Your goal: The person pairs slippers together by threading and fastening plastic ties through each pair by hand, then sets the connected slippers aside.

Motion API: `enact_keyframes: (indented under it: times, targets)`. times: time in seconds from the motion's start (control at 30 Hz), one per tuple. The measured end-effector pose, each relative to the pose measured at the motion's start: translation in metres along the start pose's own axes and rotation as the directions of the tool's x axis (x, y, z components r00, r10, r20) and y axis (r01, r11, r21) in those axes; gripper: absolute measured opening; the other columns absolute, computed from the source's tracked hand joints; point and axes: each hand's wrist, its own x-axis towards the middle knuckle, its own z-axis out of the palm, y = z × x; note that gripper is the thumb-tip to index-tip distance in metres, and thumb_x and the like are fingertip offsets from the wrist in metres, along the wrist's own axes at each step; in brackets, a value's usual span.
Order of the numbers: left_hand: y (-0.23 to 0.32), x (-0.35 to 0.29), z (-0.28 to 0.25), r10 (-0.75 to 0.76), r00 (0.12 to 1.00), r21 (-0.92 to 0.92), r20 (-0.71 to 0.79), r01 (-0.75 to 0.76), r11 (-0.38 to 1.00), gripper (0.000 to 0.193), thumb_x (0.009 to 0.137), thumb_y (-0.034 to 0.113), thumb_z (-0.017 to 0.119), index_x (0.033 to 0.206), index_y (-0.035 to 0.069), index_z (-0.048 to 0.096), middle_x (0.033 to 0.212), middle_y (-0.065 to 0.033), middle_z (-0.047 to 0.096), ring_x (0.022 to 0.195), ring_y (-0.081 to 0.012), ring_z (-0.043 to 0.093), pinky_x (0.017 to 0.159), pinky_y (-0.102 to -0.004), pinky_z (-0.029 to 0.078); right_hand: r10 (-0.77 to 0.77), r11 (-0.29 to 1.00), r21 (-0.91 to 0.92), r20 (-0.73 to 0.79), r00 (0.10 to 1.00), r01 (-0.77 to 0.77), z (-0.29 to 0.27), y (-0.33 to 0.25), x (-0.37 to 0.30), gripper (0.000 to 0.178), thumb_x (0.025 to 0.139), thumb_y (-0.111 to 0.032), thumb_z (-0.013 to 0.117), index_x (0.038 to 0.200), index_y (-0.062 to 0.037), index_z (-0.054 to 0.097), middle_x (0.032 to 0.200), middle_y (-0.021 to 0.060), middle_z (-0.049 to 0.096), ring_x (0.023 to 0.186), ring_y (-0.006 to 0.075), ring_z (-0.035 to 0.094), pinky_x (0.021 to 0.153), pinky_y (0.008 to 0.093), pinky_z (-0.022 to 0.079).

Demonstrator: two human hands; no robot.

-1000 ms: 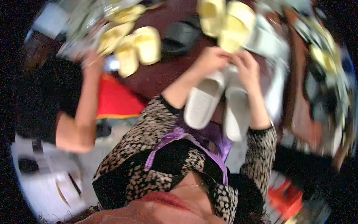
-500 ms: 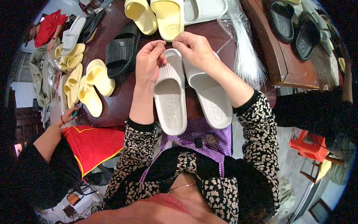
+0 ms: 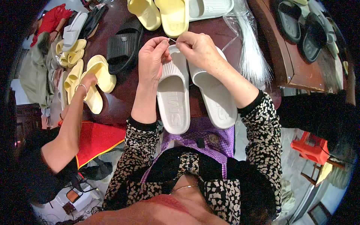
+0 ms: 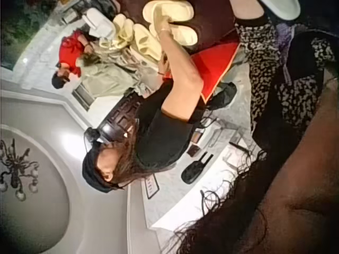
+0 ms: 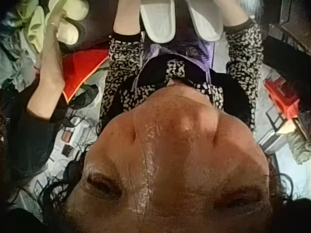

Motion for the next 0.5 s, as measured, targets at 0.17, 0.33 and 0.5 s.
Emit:
enact_keyframes:
  times: [0.17,0.33,0.5]
  targets:
    - [0.0002,-0.0024,0.0005,0.030,0.999,-0.046,-0.019,-0.031,0.998,0.009,0.087,0.010,0.060,0.089,0.002,0.059,0.069,-0.0001,0.057,0.054,-0.0050,0.051,0.048,-0.0185,0.043,-0.017,1.000,0.001,0.003,1.000,0.017,-0.0013,-0.0036,0.0001,0.009,0.083,-0.010,0.060,0.082,-0.0015,0.062,0.058,0.0031,0.057,0.052,0.0070,0.054,0.049,0.0229,0.042]
    - [0.0003,-0.0047,-0.0002,0.028,0.999,-0.050,-0.021,-0.029,0.998,0.009,0.086,0.010,0.061,0.089,0.002,0.059,0.071,-0.0005,0.058,0.055,-0.0052,0.052,0.049,-0.0191,0.044,-0.086,0.995,-0.058,-0.007,0.996,0.085,0.0011,-0.0029,-0.0013,0.008,0.082,-0.010,0.060,0.082,-0.0021,0.062,0.059,0.0039,0.058,0.052,0.0089,0.055,0.050,0.0245,0.043]
    - [-0.0013,-0.0036,-0.0001,0.027,1.000,-0.019,-0.006,-0.027,0.999,0.009,0.086,0.010,0.061,0.089,0.002,0.059,0.072,-0.0007,0.058,0.057,-0.0053,0.052,0.051,-0.0196,0.045,-0.065,0.997,-0.043,-0.013,0.998,0.064,0.0005,-0.0025,-0.0017,0.008,0.082,-0.010,0.060,0.081,-0.0025,0.062,0.060,0.0038,0.059,0.053,0.0096,0.056,0.051,0.0251,0.043]
